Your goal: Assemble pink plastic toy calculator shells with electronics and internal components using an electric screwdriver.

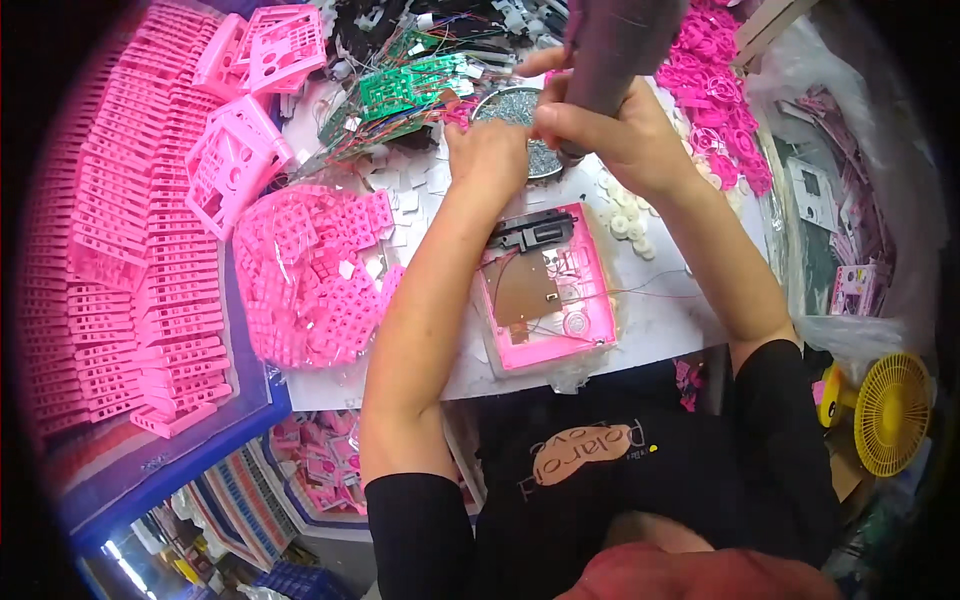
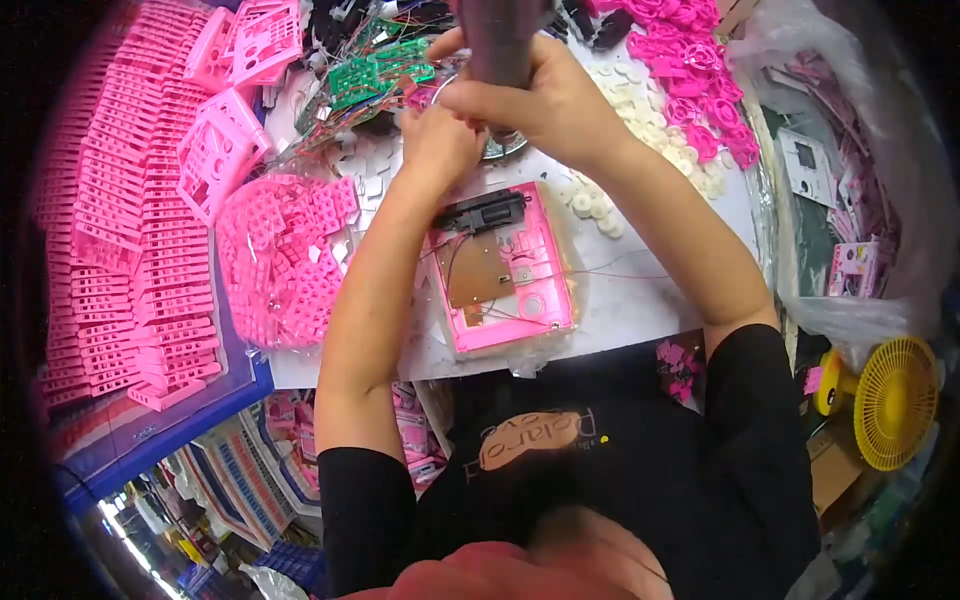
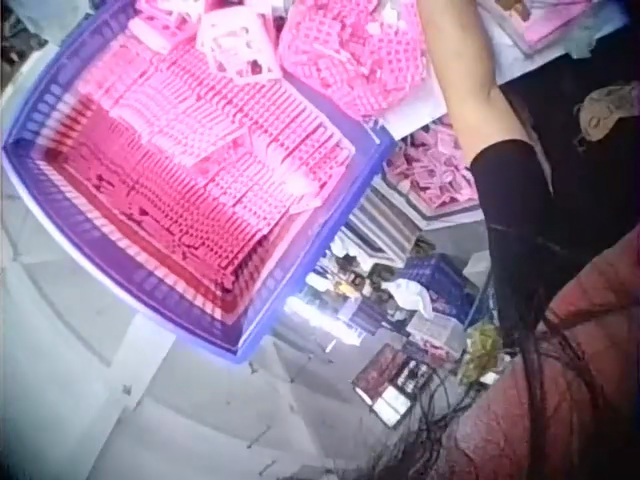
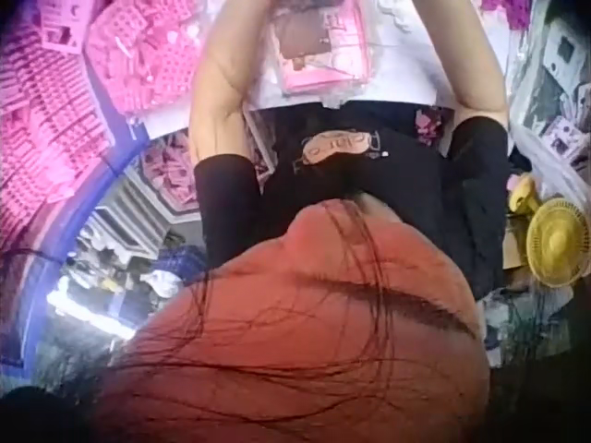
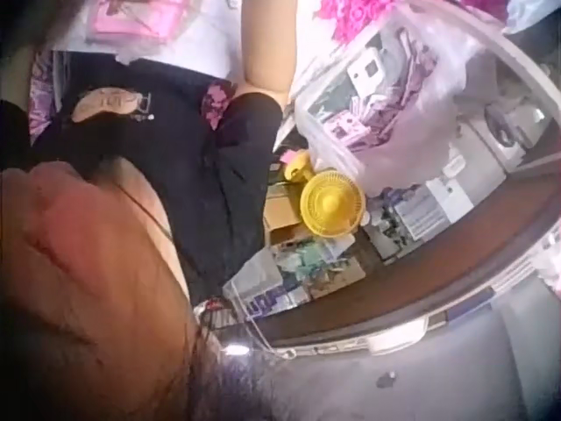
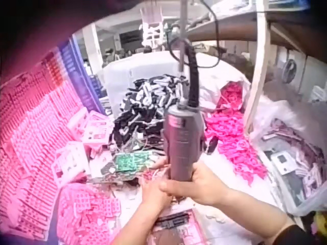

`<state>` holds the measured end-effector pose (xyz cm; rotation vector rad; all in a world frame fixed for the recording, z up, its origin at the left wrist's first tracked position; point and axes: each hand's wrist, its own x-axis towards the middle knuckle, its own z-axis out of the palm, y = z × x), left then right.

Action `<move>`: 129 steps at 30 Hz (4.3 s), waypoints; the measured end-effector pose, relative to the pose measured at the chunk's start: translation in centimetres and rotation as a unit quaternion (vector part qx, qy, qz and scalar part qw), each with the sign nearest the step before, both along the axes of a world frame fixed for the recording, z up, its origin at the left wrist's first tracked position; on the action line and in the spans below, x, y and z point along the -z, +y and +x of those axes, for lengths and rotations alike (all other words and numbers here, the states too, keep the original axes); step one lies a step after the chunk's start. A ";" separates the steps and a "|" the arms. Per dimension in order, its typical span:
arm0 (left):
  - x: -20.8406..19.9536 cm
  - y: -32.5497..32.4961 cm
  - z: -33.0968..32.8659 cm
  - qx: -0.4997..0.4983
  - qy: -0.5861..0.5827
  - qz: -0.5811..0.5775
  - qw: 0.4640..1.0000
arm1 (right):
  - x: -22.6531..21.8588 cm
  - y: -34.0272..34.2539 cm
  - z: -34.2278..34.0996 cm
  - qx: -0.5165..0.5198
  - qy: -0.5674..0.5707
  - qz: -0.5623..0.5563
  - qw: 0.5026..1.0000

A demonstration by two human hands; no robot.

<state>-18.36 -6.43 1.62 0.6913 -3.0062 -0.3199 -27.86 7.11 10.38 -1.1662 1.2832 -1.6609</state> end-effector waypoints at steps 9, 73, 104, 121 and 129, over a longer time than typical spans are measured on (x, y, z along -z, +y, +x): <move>3.5 -0.6 -1.8 0.016 0.134 -0.057 0.989 | 0.4 3.1 -1.1 0.051 0.005 0.025 0.998; -17.7 11.3 32.6 -0.089 0.062 0.116 0.987 | 8.9 3.6 -24.7 0.305 0.582 0.469 0.590; -12.1 2.2 21.7 0.058 0.244 0.429 0.867 | 7.4 7.8 5.4 -0.045 0.630 0.151 0.761; -10.5 -27.8 23.7 -0.199 -0.098 -0.237 0.946 | 6.9 7.0 5.3 -0.139 0.615 0.240 0.738; -15.7 -20.1 25.7 -0.266 0.241 -0.099 0.928 | 7.2 9.1 3.5 -0.097 0.539 0.190 0.815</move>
